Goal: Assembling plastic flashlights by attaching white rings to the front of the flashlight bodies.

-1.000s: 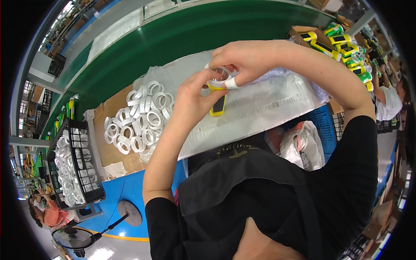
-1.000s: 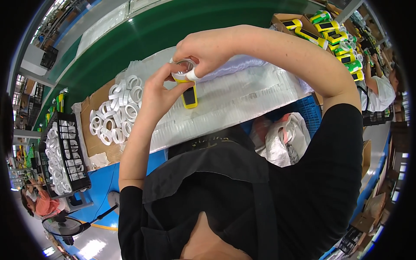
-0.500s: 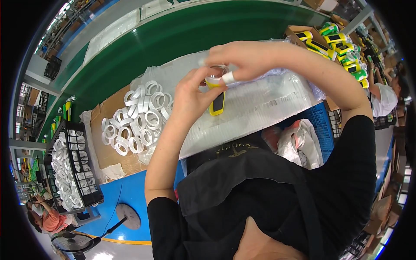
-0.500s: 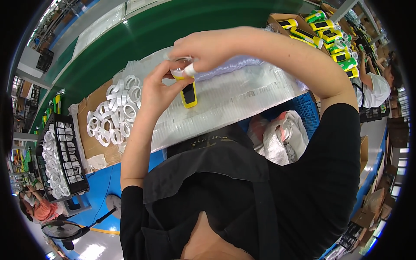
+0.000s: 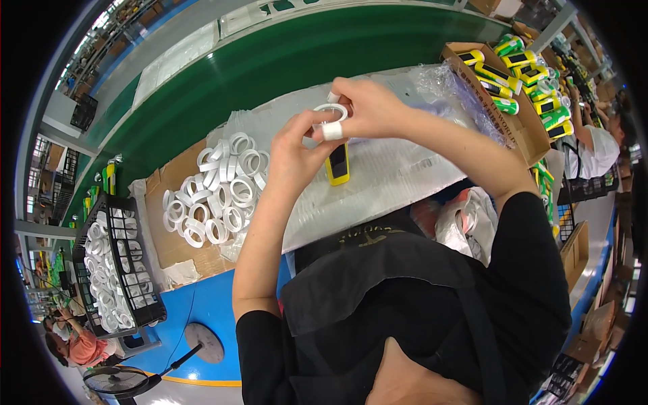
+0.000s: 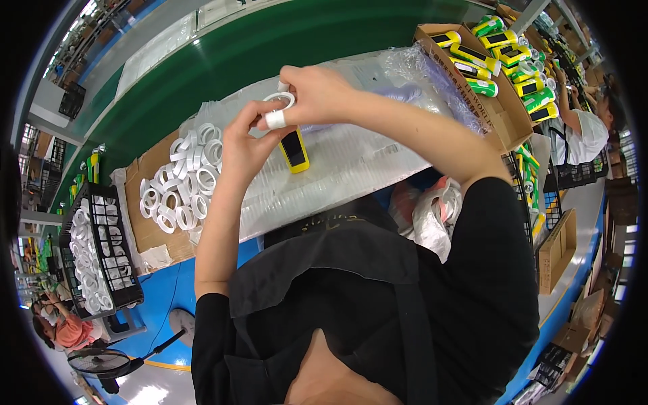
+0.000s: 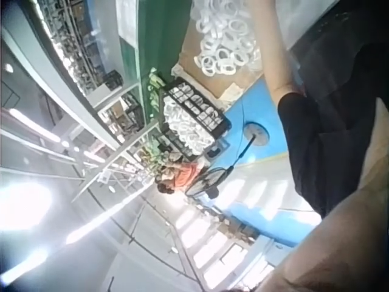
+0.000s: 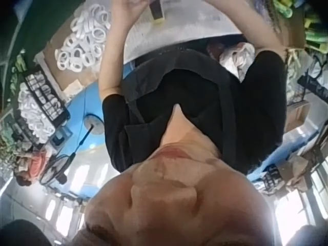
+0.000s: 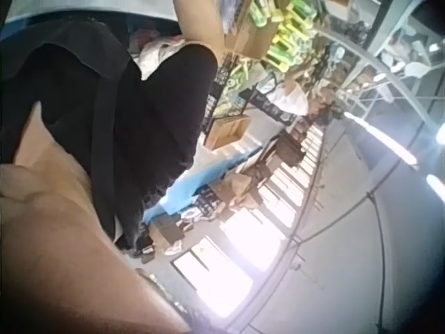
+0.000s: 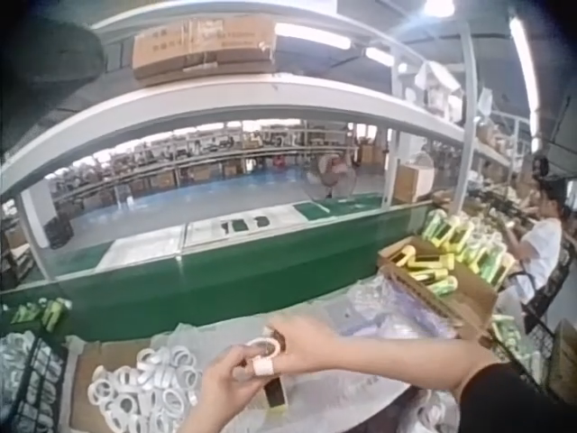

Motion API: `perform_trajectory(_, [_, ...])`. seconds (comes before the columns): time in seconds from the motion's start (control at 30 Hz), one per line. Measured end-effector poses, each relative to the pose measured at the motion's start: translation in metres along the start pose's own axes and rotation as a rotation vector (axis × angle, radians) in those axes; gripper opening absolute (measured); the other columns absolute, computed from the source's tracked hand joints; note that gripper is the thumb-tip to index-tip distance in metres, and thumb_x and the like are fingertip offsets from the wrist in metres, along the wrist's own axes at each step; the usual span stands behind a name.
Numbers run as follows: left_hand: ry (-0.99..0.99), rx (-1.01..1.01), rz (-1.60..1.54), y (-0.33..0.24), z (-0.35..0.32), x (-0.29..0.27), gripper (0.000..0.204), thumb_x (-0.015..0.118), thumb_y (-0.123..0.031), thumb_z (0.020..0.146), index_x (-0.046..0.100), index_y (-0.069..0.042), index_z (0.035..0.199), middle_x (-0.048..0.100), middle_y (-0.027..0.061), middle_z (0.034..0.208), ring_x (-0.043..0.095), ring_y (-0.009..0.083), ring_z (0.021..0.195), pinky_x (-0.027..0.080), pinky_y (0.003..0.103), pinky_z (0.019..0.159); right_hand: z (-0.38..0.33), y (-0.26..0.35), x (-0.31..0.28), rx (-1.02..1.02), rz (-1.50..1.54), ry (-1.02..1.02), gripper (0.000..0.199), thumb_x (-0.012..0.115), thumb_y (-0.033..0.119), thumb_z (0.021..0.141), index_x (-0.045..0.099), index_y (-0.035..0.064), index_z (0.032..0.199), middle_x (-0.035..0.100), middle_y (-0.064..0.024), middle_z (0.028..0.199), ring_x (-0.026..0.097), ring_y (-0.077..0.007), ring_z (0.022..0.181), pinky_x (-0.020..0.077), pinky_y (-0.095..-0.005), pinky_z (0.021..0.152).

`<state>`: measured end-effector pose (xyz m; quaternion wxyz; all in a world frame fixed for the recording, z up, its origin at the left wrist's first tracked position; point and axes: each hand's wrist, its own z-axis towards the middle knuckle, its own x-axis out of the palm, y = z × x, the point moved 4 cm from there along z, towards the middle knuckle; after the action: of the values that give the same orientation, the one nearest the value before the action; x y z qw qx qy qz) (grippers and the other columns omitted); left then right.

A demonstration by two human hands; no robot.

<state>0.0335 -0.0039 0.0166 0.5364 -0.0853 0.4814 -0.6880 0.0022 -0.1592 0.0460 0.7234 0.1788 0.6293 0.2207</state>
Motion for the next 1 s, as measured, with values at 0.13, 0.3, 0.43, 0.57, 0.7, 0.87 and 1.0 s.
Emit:
perform_trajectory(0.13, [0.017,0.053,0.026,-0.009,0.001,-0.001,0.036,0.081,-0.008,0.070,0.065,-0.010,0.102,0.069,0.0065,0.091,0.063,0.0201,0.076,0.051,0.032,0.069,0.001,-0.005,-0.004,-0.381,0.324,0.019,0.044,0.079,0.037,0.074,0.064,0.0026,0.096,0.057,-0.0060,0.081,0.053,-0.0185,0.074,0.0424,-0.0300,0.065])
perform_trajectory(0.3, [-0.030,0.012,0.030,0.004,-0.006,-0.001,0.037,0.081,-0.007,0.069,0.065,-0.009,0.103,0.068,0.0077,0.094,0.065,0.0208,0.079,0.052,0.031,0.070,0.001,-0.004,0.016,-0.250,0.187,-0.071,0.046,0.077,0.031,0.079,0.061,0.0047,0.113,0.058,-0.0063,0.093,0.055,-0.0166,0.084,0.0461,-0.0311,0.072])
perform_trajectory(0.43, [-0.055,0.016,-0.049,0.021,-0.010,0.001,0.038,0.082,-0.006,0.070,0.063,-0.005,0.104,0.068,0.0089,0.098,0.065,0.0188,0.082,0.052,0.029,0.074,-0.024,-0.033,0.069,-0.137,0.998,-0.271,0.061,0.080,0.034,0.075,0.055,0.0023,0.120,0.060,-0.0074,0.104,0.059,-0.0186,0.091,0.0474,-0.0348,0.081])
perform_trajectory(0.57, [-0.094,-0.152,-0.175,0.025,-0.017,0.001,0.023,0.071,-0.002,0.082,0.057,-0.002,0.101,0.065,0.0121,0.101,0.063,0.0172,0.091,0.051,0.029,0.082,-0.053,-0.026,0.129,-0.008,0.707,-0.333,0.051,0.077,0.033,0.078,0.057,0.0052,0.115,0.063,-0.0081,0.102,0.062,-0.0218,0.093,0.0483,-0.0384,0.081])
perform_trajectory(0.7, [-0.094,-0.282,-0.721,0.023,-0.016,0.011,0.019,0.063,-0.016,0.091,0.047,-0.007,0.089,0.062,0.0172,0.099,0.060,0.0216,0.084,0.051,0.032,0.072,-0.068,-0.005,0.125,0.097,0.849,-0.090,0.031,0.074,0.029,0.080,0.059,0.0059,0.094,0.062,-0.0074,0.081,0.061,-0.0203,0.071,0.0483,-0.0338,0.063])
perform_trajectory(0.87, [0.208,-0.072,-1.076,-0.047,-0.003,0.036,0.025,0.062,-0.025,0.092,0.043,-0.008,0.091,0.057,0.0172,0.090,0.058,0.0243,0.077,0.050,0.033,0.066,-0.112,0.024,0.088,0.037,1.721,0.607,0.042,0.073,0.040,0.080,0.055,0.0023,0.084,0.054,-0.0068,0.060,0.053,-0.0155,0.046,0.0423,-0.0269,0.040])
perform_trajectory(1.0, [0.210,-0.133,-0.948,-0.055,0.026,0.050,0.039,0.047,-0.041,0.097,0.047,-0.003,0.107,0.056,0.0153,0.089,0.060,0.0255,0.078,0.051,0.037,0.069,-0.113,0.013,0.048,0.076,1.813,0.493,0.056,0.072,0.051,0.079,0.052,0.0018,0.097,0.053,-0.0093,0.062,0.055,-0.0166,0.045,0.0461,-0.0285,0.035])
